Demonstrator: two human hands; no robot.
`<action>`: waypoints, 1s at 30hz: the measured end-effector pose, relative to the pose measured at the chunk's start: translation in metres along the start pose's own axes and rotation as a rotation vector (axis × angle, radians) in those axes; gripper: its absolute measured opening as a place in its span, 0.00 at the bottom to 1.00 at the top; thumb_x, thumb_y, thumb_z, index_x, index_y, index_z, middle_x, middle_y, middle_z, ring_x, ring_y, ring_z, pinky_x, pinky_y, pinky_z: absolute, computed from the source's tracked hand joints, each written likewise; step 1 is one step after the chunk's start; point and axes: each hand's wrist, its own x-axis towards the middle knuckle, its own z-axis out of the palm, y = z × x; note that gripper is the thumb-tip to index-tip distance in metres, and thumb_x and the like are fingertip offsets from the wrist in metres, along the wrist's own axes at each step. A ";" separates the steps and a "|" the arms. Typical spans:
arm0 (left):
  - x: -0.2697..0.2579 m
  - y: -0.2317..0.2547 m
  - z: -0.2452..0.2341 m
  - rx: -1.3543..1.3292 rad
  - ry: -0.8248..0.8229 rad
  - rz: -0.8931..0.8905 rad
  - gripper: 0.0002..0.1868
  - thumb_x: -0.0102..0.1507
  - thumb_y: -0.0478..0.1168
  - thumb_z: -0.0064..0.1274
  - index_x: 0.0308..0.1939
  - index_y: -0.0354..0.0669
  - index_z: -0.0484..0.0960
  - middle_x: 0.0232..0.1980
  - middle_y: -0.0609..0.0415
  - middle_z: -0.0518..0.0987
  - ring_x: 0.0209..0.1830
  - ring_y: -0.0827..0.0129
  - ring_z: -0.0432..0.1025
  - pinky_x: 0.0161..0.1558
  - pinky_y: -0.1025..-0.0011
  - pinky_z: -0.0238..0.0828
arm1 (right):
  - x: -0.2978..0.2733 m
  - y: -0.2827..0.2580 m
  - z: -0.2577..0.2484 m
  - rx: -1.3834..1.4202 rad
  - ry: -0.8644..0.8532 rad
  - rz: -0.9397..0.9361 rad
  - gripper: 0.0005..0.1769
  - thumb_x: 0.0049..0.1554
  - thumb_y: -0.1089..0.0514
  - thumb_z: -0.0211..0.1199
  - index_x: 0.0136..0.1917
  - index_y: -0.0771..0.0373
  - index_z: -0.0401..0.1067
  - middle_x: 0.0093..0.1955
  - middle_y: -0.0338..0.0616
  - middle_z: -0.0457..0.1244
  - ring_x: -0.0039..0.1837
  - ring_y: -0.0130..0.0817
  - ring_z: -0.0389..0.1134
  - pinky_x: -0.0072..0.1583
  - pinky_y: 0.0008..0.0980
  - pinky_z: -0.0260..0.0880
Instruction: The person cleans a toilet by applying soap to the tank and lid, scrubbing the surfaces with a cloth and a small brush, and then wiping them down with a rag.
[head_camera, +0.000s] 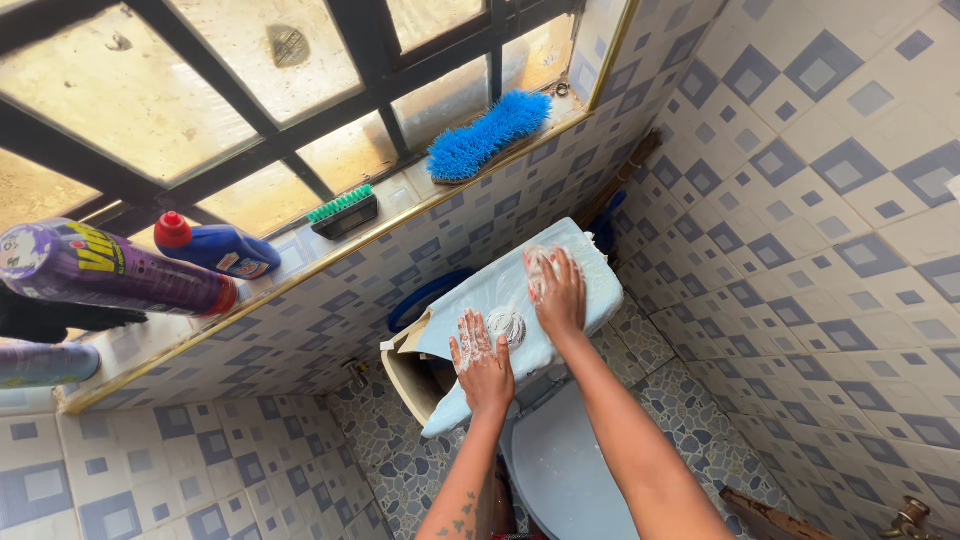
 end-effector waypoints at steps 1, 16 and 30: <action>0.000 -0.003 -0.001 -0.023 0.049 -0.003 0.35 0.72 0.54 0.35 0.78 0.36 0.56 0.82 0.43 0.55 0.83 0.54 0.46 0.79 0.54 0.33 | 0.003 -0.009 0.009 0.095 -0.050 -0.067 0.27 0.56 0.53 0.63 0.68 0.58 0.71 0.77 0.51 0.60 0.78 0.49 0.56 0.78 0.50 0.49; -0.004 -0.007 0.001 -0.126 0.176 0.010 0.38 0.73 0.51 0.35 0.78 0.25 0.49 0.81 0.33 0.53 0.83 0.47 0.44 0.80 0.54 0.35 | 0.038 -0.097 0.022 0.343 -0.274 -0.508 0.18 0.54 0.47 0.64 0.52 0.60 0.79 0.55 0.48 0.69 0.64 0.49 0.66 0.68 0.50 0.59; 0.012 0.011 -0.005 0.124 -0.018 0.029 0.43 0.67 0.56 0.45 0.75 0.27 0.54 0.81 0.37 0.50 0.82 0.52 0.44 0.77 0.54 0.33 | 0.062 -0.057 0.043 0.063 -0.357 -0.360 0.14 0.63 0.48 0.57 0.51 0.55 0.80 0.58 0.45 0.70 0.67 0.42 0.67 0.75 0.51 0.56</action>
